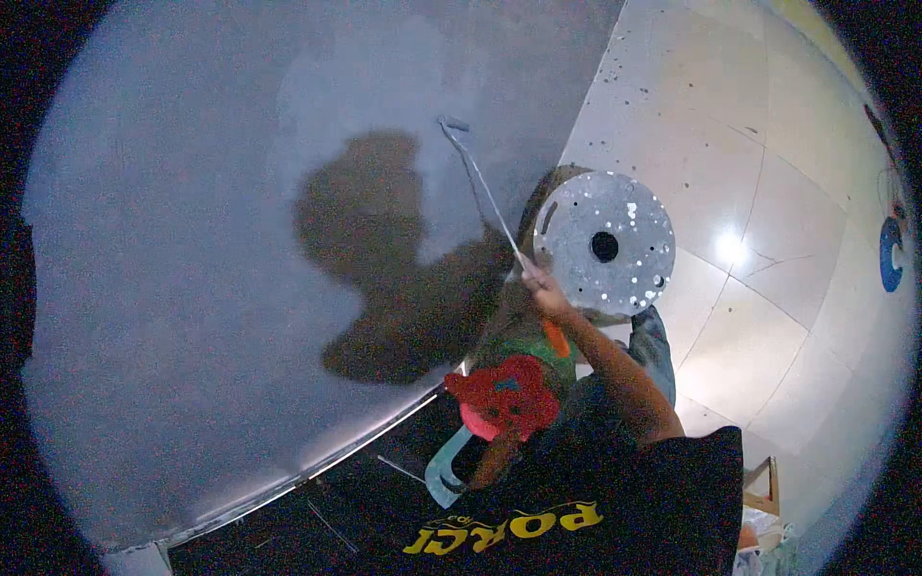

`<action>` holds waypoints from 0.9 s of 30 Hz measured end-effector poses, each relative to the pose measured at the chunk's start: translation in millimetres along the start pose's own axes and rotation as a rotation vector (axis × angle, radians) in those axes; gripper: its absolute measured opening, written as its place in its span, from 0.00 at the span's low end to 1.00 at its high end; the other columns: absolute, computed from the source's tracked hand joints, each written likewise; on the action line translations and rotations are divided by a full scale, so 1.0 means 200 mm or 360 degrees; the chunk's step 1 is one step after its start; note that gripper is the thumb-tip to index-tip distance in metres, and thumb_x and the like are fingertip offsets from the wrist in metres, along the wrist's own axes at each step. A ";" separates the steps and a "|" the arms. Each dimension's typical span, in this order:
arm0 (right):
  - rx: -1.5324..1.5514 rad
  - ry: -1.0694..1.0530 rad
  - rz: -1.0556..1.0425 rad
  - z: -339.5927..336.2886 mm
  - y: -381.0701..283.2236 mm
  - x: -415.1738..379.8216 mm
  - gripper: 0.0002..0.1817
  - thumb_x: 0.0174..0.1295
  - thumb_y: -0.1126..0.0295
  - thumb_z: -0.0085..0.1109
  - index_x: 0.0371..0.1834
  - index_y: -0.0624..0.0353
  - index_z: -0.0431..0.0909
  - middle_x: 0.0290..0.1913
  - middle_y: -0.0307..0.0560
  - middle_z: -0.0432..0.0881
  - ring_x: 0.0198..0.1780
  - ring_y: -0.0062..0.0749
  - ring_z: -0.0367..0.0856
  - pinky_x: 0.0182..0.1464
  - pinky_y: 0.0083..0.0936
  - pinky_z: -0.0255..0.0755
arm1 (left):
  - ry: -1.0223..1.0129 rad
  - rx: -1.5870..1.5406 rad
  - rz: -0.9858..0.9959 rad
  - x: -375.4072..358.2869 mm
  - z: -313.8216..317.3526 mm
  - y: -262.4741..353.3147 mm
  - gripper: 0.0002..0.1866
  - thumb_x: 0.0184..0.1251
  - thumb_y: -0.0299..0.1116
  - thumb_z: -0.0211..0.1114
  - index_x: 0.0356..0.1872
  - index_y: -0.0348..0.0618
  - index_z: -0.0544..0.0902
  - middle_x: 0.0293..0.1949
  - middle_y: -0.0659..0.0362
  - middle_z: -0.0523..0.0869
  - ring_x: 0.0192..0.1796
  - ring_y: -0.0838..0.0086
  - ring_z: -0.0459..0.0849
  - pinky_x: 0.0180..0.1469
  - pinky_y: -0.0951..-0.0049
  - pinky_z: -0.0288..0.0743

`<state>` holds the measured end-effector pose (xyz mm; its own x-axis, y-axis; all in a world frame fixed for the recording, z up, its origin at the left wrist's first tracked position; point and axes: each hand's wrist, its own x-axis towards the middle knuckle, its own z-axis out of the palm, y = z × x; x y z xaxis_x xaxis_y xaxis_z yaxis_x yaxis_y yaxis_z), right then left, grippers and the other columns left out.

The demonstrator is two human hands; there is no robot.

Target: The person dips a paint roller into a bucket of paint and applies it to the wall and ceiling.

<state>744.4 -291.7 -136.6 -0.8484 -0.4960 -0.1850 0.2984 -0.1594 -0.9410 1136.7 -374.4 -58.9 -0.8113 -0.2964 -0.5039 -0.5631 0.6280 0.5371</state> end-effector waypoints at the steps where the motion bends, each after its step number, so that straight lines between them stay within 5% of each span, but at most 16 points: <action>1: 0.0005 0.0002 0.0000 -0.07 -0.03 0.02 0.21 0.72 0.51 0.42 0.36 0.59 0.72 0.19 0.39 0.73 0.24 0.19 0.75 0.27 0.21 0.69 | 0.0006 0.0045 0.0052 -0.02 0.00 -0.02 0.20 0.74 0.44 0.51 0.54 0.39 0.76 0.42 0.55 0.83 0.43 0.70 0.82 0.49 0.71 0.74; 3: 0.0006 -0.0045 0.0683 -0.22 -0.13 0.13 0.20 0.73 0.51 0.41 0.35 0.57 0.71 0.17 0.39 0.71 0.17 0.20 0.72 0.21 0.22 0.67 | 0.0006 0.0134 0.0150 0.02 0.01 -0.08 0.20 0.74 0.44 0.52 0.54 0.39 0.76 0.42 0.55 0.83 0.43 0.71 0.82 0.49 0.71 0.74; 7: 0.0400 0.0025 0.0576 -0.43 -0.46 0.43 0.21 0.73 0.50 0.41 0.27 0.53 0.67 0.12 0.38 0.66 0.06 0.26 0.61 0.11 0.25 0.58 | 0.0020 0.0237 0.0291 0.05 0.02 -0.07 0.19 0.74 0.43 0.52 0.55 0.38 0.76 0.42 0.56 0.83 0.43 0.71 0.82 0.49 0.71 0.75; 9: 0.0365 0.0077 0.0594 -0.39 -0.46 0.46 0.21 0.73 0.51 0.42 0.27 0.53 0.69 0.12 0.38 0.67 0.07 0.26 0.63 0.11 0.25 0.59 | -0.0157 -0.0870 -0.0636 0.14 -0.02 0.09 0.17 0.74 0.40 0.55 0.54 0.38 0.76 0.42 0.58 0.82 0.43 0.74 0.81 0.50 0.72 0.75; 12: 0.0708 0.0154 0.0716 -0.26 -0.44 0.31 0.19 0.72 0.52 0.45 0.34 0.56 0.73 0.16 0.37 0.71 0.14 0.23 0.71 0.16 0.25 0.65 | -0.0189 -0.0771 -0.0435 0.21 -0.01 0.15 0.16 0.73 0.38 0.56 0.55 0.39 0.76 0.42 0.60 0.82 0.43 0.75 0.81 0.48 0.70 0.76; 14: -0.0406 0.0636 -0.0950 -0.05 -0.04 0.20 0.17 0.71 0.53 0.48 0.38 0.57 0.75 0.21 0.33 0.73 0.21 0.21 0.73 0.21 0.25 0.66 | -0.0261 -0.0878 -0.0591 0.24 -0.01 0.24 0.16 0.73 0.38 0.55 0.54 0.38 0.76 0.42 0.60 0.82 0.43 0.76 0.81 0.47 0.71 0.77; 15: -0.0411 0.0636 -0.0962 -0.04 -0.06 0.13 0.17 0.71 0.53 0.48 0.38 0.57 0.75 0.21 0.33 0.73 0.21 0.21 0.73 0.21 0.25 0.66 | -0.0327 -0.0980 -0.0757 0.26 -0.02 0.28 0.16 0.74 0.38 0.55 0.54 0.38 0.76 0.41 0.60 0.82 0.43 0.76 0.81 0.46 0.71 0.78; 18: -0.0147 0.0349 -0.0587 -0.10 -0.20 0.00 0.17 0.70 0.54 0.49 0.40 0.57 0.76 0.24 0.32 0.75 0.26 0.18 0.75 0.26 0.24 0.68 | -0.0345 -0.0825 -0.0711 0.28 -0.02 0.34 0.17 0.74 0.39 0.55 0.54 0.38 0.76 0.40 0.60 0.82 0.40 0.75 0.82 0.43 0.72 0.78; 20: 0.0268 -0.0021 0.0667 -0.28 -0.31 0.11 0.17 0.70 0.53 0.48 0.37 0.56 0.76 0.20 0.35 0.74 0.22 0.20 0.75 0.22 0.24 0.68 | -0.0294 -0.0848 -0.0629 0.27 -0.03 0.33 0.17 0.74 0.39 0.54 0.54 0.38 0.76 0.40 0.59 0.82 0.39 0.75 0.82 0.43 0.72 0.78; 24: 0.0370 -0.0015 0.0562 -0.44 -0.64 0.42 0.21 0.71 0.50 0.45 0.28 0.54 0.70 0.12 0.37 0.67 0.09 0.24 0.66 0.11 0.25 0.59 | -0.0161 -0.0713 -0.0505 0.24 -0.07 0.48 0.16 0.74 0.39 0.54 0.53 0.38 0.76 0.41 0.59 0.82 0.38 0.75 0.82 0.42 0.72 0.78; 27: 0.0426 0.0072 0.0584 -0.35 -0.68 0.36 0.21 0.71 0.50 0.44 0.27 0.55 0.70 0.14 0.37 0.67 0.10 0.24 0.66 0.11 0.25 0.59 | -0.0220 -0.1137 -0.0706 0.18 0.18 0.06 0.16 0.74 0.39 0.54 0.52 0.38 0.77 0.40 0.58 0.82 0.38 0.75 0.82 0.42 0.72 0.78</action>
<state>611.6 -246.7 -41.2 -0.6819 -0.5240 -0.5103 0.6803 -0.1981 -0.7057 1105.9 -352.2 -94.4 -0.4915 -0.2882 -0.8218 -0.8262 -0.1440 0.5447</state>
